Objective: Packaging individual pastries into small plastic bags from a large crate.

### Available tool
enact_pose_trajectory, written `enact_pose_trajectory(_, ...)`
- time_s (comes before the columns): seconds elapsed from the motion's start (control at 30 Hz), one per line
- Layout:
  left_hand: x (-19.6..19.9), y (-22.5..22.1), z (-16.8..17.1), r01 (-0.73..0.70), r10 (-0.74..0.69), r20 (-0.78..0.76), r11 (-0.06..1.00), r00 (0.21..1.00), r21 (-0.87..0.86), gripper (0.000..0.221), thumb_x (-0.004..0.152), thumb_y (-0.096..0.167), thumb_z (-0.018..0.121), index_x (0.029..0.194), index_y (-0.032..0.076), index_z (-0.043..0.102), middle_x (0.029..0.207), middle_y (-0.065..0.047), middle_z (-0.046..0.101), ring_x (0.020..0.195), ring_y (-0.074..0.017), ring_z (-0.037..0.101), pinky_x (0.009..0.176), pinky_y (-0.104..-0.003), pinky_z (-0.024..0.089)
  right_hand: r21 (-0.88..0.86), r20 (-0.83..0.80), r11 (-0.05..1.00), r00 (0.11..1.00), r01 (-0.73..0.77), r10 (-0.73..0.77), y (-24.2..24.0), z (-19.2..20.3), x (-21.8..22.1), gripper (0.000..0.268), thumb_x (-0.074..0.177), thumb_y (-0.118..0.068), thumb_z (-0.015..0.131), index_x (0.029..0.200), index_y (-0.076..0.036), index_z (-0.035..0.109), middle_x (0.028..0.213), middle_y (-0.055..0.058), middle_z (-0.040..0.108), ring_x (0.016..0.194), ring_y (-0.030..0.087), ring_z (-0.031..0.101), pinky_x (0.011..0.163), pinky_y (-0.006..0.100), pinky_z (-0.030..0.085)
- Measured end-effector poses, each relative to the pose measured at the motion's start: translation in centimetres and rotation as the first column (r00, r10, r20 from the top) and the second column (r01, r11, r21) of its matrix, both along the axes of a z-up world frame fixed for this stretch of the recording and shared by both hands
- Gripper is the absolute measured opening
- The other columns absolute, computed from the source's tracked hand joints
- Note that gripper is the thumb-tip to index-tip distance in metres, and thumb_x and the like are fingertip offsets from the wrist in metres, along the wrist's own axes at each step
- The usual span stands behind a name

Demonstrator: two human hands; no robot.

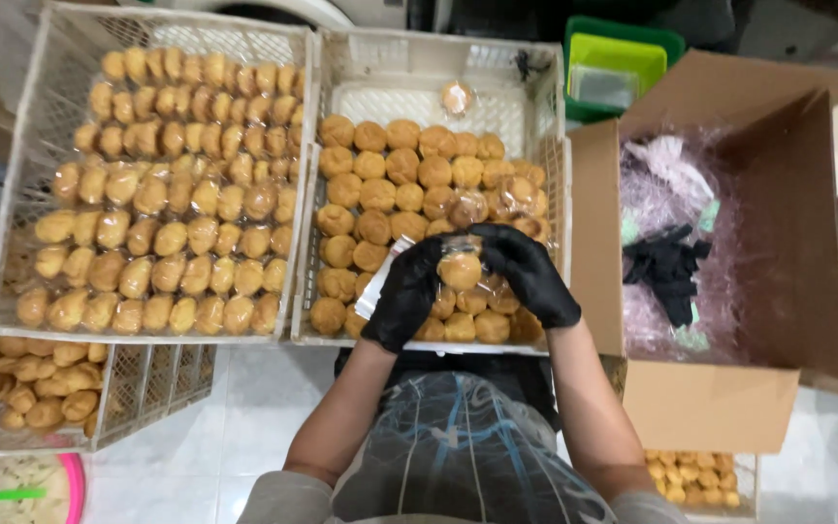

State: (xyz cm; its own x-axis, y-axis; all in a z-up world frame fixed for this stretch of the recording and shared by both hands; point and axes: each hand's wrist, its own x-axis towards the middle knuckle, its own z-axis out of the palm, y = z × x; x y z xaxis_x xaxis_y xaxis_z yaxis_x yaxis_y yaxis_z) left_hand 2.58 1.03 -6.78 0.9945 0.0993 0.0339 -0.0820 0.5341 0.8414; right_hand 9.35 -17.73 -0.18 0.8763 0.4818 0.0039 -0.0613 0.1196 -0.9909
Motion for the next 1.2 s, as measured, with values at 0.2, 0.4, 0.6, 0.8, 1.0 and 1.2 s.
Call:
enact_pose_trajectory(0.2, -0.5, -0.4, -3.1, -0.191, 0.112, 0.283, 0.943, 0.953, 0.272, 0.052, 0.063, -0.01, 0.087, 0.111, -0.001, 0.069, 0.104, -0.015, 0.071, 0.107, -0.0233, 0.069, 0.102, -0.035, 0.051, -0.001, -0.017, 0.997, 0.997, -0.071, 0.071, -1.0, -1.5, 0.2, 0.012, 0.089, -0.012, 0.073, 0.094, -0.003, 0.079, 0.1, 0.008, 0.072, 0.101, 0.014, 0.064, 0.101, 0.037, 0.051)
enact_pose_trajectory(0.4, -1.7, -0.3, 1.1, 0.228, -0.228, -0.005, 0.973, 0.974, -0.036, 0.043, 0.071, -0.002, 0.09, 0.1, 0.002, 0.059, 0.12, -0.016, 0.07, 0.117, -0.0242, 0.065, 0.098, -0.039, 0.054, -0.058, 0.109, 0.928, 0.922, -0.367, 0.371, -3.5, 0.7, 1.6, 0.008, 0.089, -0.008, 0.075, 0.092, -0.003, 0.08, 0.099, 0.011, 0.072, 0.094, 0.02, 0.068, 0.091, 0.039, 0.054)
enact_pose_trajectory(0.6, -3.3, 4.8, -1.5, -0.292, 0.298, 0.267, 0.045, 0.917, 0.955, 0.055, 0.093, 0.046, 0.073, 0.133, 0.009, 0.066, 0.105, -0.019, 0.073, 0.108, -0.0365, 0.069, 0.104, -0.054, 0.049, -0.454, -0.001, 0.708, 0.795, -0.541, 0.607, -6.2, 2.7, 6.4, 0.009, 0.084, -0.007, 0.079, 0.09, -0.001, 0.083, 0.092, 0.016, 0.08, 0.086, 0.025, 0.071, 0.081, 0.045, 0.057)
enact_pose_trajectory(0.8, -4.2, 6.5, -5.2, 0.145, 0.335, -0.11, -0.08, 0.936, 0.986, 0.055, 0.079, 0.063, 0.075, 0.113, 0.02, 0.067, 0.099, -0.007, 0.068, 0.101, -0.032, 0.067, 0.088, -0.045, 0.057, -0.953, 0.142, 0.301, 0.922, 0.029, 0.36, -1.0, 4.2, 13.3, 0.043, 0.094, -0.05, 0.061, 0.098, -0.011, 0.08, 0.095, 0.016, 0.079, 0.106, 0.042, 0.068, 0.093, 0.054, 0.052)
enact_pose_trajectory(1.0, -4.0, 6.9, -6.0, 0.077, 0.436, -0.18, 0.243, 0.882, 0.967, 0.025, 0.084, 0.031, 0.08, 0.104, 0.021, 0.071, 0.087, -0.005, 0.071, 0.096, -0.0272, 0.07, 0.087, -0.039, 0.058, -0.895, 0.298, 0.406, 0.926, 0.185, 0.234, 2.9, -9.8, 24.1, 0.04, 0.094, -0.051, 0.068, 0.12, -0.021, 0.076, 0.116, 0.011, 0.075, 0.119, 0.036, 0.065, 0.1, 0.048, 0.051)
enact_pose_trajectory(1.2, -4.3, 6.6, -3.8, -0.095, 0.41, -0.001, 0.212, 0.912, 0.973, 0.031, 0.09, 0.017, 0.066, 0.118, 0.028, 0.075, 0.096, -0.005, 0.074, 0.104, -0.0252, 0.069, 0.097, -0.036, 0.055, -0.976, 0.159, 0.186, 0.955, 0.114, 0.251, 4.9, -11.2, 25.3, 0.059, 0.082, -0.061, 0.072, 0.123, -0.019, 0.075, 0.126, 0.015, 0.073, 0.122, 0.037, 0.065, 0.103, 0.046, 0.053)
